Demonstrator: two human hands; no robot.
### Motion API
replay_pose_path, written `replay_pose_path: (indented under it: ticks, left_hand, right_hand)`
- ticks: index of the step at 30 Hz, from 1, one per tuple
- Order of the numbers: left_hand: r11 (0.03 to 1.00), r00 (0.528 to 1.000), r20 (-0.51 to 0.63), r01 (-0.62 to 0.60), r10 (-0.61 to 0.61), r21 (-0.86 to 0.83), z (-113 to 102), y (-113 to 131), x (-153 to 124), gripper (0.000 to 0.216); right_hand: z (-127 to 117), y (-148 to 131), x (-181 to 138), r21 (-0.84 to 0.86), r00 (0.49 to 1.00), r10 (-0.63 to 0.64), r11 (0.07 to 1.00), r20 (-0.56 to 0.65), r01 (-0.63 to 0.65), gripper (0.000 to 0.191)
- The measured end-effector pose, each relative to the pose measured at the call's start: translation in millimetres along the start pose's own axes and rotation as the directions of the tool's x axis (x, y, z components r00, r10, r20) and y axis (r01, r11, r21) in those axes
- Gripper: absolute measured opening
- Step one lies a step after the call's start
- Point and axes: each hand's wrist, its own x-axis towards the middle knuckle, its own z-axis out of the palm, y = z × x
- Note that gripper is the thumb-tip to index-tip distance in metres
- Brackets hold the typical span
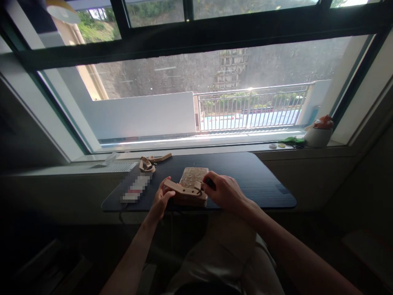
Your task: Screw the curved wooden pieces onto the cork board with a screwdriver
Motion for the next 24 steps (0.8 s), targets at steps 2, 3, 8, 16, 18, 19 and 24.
replay_pose_path:
  ticks: [2, 3, 8, 16, 18, 19, 24]
  left_hand:
    - [0.999, 0.996, 0.083, 0.015, -0.020, 0.051, 9.0, -0.2, -13.1, 0.071]
    - [0.998, 0.992, 0.124, 0.016, -0.024, 0.065, 13.2, -0.1, -17.1, 0.074]
    - [0.975, 0.985, 0.144, -0.124, 0.098, 0.186, 27.7, 1.3, -17.2, 0.075]
    - [0.915, 0.977, 0.180, -0.171, 0.110, 0.367, 30.8, -5.3, -10.2, 0.041]
    - [0.898, 0.970, 0.190, -0.217, 0.154, 0.384, 28.9, -9.4, -8.2, 0.041]
    - [0.891, 0.964, 0.199, -0.241, 0.175, 0.384, 28.0, -11.2, -7.2, 0.041]
    - [0.899, 0.957, 0.218, -0.262, 0.193, 0.350, 26.3, -14.1, -4.0, 0.038]
  right_hand:
    - [-9.8, -0.3, -3.2, 0.026, 1.000, 0.016, 1.000, 0.011, -0.016, 0.023]
    - [-14.3, -1.9, -2.9, 0.043, 1.000, 0.023, 0.999, 0.004, -0.023, 0.024]
    - [-21.9, -12.9, 16.4, -0.116, 0.998, -0.067, 0.991, 0.017, 0.069, 0.018]
    - [-1.3, -6.5, 39.7, -0.291, 0.981, -0.109, 0.945, 0.160, 0.152, 0.022]
    - [2.2, -5.9, 40.7, -0.288, 0.978, -0.118, 0.944, 0.169, 0.164, 0.021]
    - [3.5, -6.0, 41.1, -0.289, 0.977, -0.119, 0.943, 0.174, 0.167, 0.020]
    - [5.3, -9.2, 45.2, -0.310, 0.965, -0.126, 0.930, 0.228, 0.195, 0.021]
